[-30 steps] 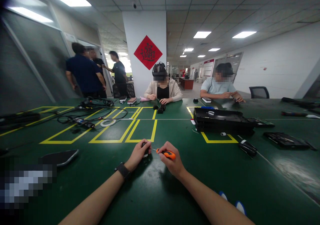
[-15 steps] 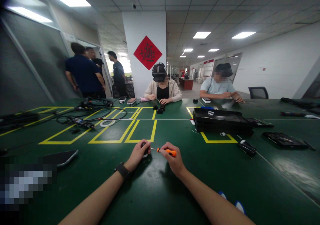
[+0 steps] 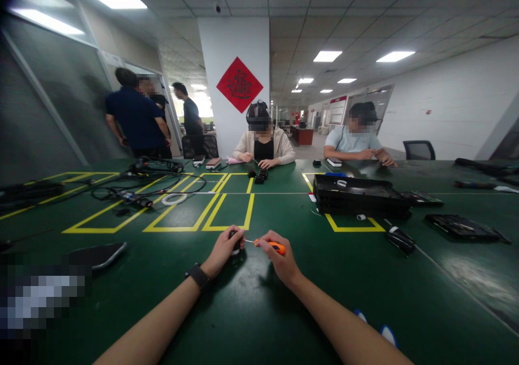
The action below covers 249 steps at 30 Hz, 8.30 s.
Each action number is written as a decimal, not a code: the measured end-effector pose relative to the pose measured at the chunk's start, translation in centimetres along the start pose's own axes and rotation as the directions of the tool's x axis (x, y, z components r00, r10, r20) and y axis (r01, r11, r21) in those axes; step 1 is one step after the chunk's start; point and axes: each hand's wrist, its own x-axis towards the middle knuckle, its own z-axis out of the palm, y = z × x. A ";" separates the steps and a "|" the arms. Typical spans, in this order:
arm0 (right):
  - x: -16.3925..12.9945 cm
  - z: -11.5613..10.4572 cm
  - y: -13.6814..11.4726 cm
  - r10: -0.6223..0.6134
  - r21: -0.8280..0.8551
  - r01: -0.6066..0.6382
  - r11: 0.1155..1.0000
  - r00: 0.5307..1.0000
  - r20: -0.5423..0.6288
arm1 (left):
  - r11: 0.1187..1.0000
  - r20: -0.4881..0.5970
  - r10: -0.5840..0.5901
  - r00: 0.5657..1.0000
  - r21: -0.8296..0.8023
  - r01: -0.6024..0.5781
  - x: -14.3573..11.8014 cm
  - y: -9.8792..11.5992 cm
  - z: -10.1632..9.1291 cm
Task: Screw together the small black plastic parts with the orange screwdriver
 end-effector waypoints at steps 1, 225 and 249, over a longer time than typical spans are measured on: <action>0.0 0.0 0.1 0.039 0.028 -0.039 0.999 0.999 0.003 | 1.000 0.004 0.005 1.000 -0.003 -0.005 0.0 0.0 0.0; 0.6 -1.0 3.1 0.082 -0.563 -0.019 0.826 0.993 0.088 | 0.980 -0.061 0.068 0.996 0.189 -0.055 0.6 -1.6 -1.0; 0.8 -1.2 3.1 0.070 -0.576 0.018 0.817 0.989 0.129 | 0.983 -0.088 0.053 0.995 0.181 -0.037 0.6 -1.8 -0.9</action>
